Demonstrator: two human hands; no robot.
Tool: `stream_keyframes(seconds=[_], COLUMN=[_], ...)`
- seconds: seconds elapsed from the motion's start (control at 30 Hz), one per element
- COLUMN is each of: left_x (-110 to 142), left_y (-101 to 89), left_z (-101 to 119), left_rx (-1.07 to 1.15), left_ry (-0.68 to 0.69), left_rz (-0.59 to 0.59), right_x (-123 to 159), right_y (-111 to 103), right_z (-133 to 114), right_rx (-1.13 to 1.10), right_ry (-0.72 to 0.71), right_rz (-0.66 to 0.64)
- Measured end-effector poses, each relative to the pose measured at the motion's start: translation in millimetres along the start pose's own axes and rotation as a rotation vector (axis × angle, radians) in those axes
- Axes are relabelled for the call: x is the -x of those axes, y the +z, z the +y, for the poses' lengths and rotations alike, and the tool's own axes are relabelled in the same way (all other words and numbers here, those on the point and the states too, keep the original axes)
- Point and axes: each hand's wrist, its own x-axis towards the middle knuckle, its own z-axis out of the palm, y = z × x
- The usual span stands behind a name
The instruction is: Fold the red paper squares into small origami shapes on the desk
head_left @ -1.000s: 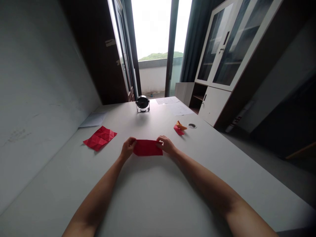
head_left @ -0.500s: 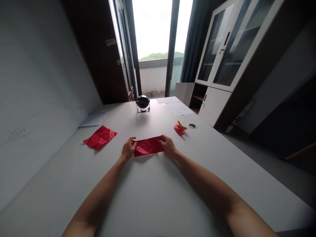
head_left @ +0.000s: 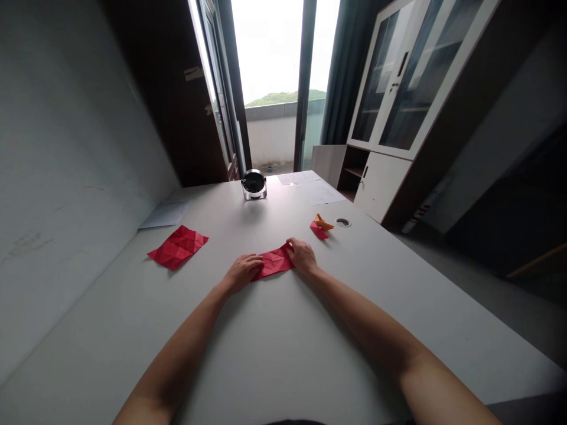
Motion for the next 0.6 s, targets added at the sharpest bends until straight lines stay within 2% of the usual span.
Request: stream_keyframes(seconds=[0.1, 0.2, 0.3, 0.4, 0.6], left_x=[0, -1, 0, 1, 2], left_y=[0.0, 0.2, 0.1, -0.9, -1.3], left_z=[-2, -4, -5, -5, -4], left_rx=[-0.036, -0.064, -0.064, -0.075, -0.115], left_ry=[-0.015, -0.045, -0.062, -0.096, -0.200], left_rz=[0.012, 0.021, 0.009, -0.029, -0.075], right_x=[3, 8, 13, 14, 11], right_y=[-1, 0, 2, 3, 7], right_z=[-6, -15, -22, -23, -17], right_rx=[0.070, 0.101, 0.090, 0.089, 0.126], right_ry=[-0.090, -0.273, -0.430, -0.429, -0.348], right_rz=[0.001, -0.020, -0.120, -0.210, -0.265])
